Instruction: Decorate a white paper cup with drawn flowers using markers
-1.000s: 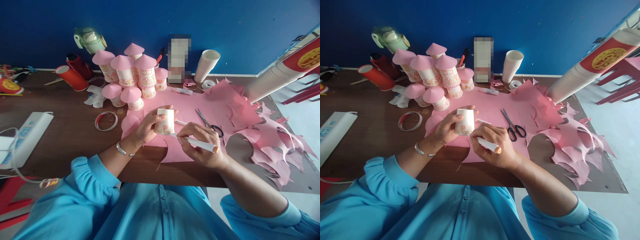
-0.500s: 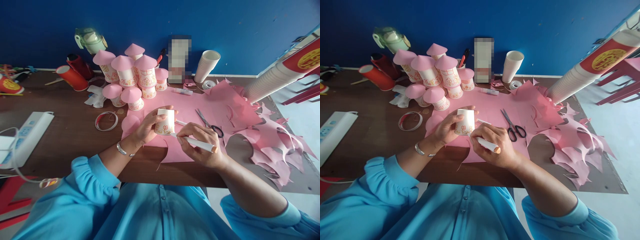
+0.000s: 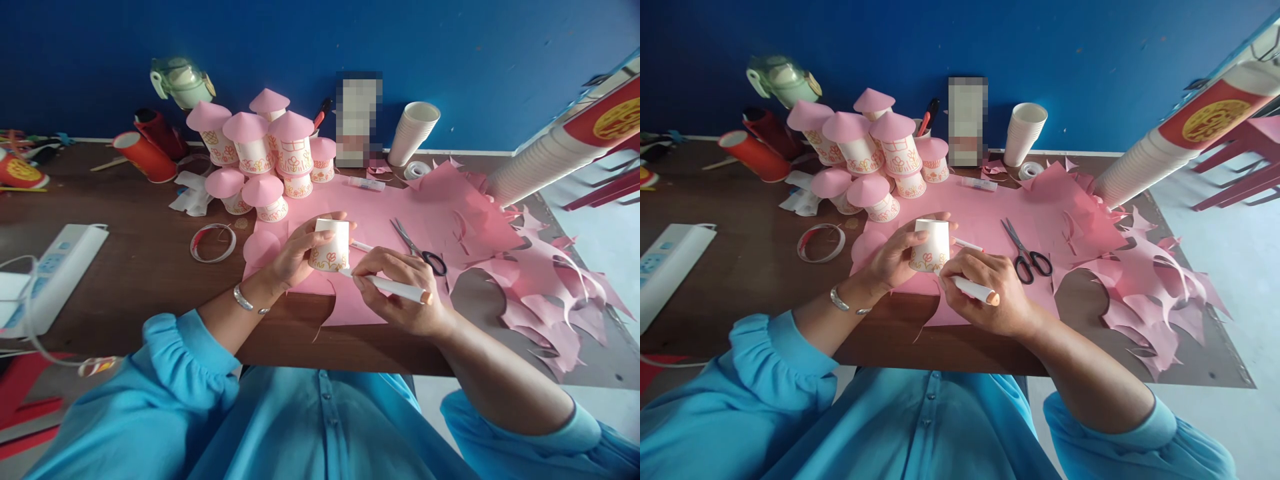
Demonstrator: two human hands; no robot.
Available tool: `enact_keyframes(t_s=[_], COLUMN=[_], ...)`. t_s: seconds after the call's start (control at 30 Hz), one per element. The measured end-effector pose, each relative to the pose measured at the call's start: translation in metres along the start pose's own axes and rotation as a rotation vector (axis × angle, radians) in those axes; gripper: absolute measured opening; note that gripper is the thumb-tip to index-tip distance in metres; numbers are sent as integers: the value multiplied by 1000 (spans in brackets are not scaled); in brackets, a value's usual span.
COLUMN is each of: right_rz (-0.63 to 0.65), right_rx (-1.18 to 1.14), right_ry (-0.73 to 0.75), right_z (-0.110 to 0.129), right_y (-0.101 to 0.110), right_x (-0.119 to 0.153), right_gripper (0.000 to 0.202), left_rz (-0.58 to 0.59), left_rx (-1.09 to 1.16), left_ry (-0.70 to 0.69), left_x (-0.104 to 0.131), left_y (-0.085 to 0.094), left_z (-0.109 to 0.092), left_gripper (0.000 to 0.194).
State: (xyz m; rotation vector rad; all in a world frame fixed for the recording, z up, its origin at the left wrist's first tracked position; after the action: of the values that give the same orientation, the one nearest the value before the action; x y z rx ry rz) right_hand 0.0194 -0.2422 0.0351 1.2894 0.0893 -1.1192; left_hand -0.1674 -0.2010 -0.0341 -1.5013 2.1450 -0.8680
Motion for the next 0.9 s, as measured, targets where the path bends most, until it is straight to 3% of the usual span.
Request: enact_keyframes(t_s=[0.2, 0.4, 0.53, 0.73, 0.9], right_rz=[-142, -251, -176, -11, 13], right_rx=[-46, -113, 4, 74, 134], right_ry=[-63, -111, -155, -20, 0], right_z=[-7, -14, -15, -19, -23], right_y=[5, 0, -3, -15, -20], right_x=[4, 14, 11, 5, 7], right_gripper=[9, 31, 29, 66, 61], left_rz=[-10, -27, -30, 2, 26], left_rx=[28, 84, 153, 143, 77], left_ry=[17, 21, 45, 70, 118], left_x=[0, -1, -1, -1, 2], left_y=[-1, -2, -2, -2, -4], left_z=[-1, -4, -5, -4, -2], left_gripper=[47, 49, 48, 48, 50])
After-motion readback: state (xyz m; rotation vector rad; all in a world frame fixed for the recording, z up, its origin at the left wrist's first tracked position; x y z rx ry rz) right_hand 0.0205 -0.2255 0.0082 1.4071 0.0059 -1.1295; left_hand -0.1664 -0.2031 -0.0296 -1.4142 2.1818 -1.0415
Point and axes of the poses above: each hand's wrist, its own x-axis away from the middle knuckle, its own y-axis out of the back of the hand, z = x × y, the point moved 2 cm from there along -x, towards the middle knuckle, and after that the axes turned 12 degrees about x, right-handed, at the moved point
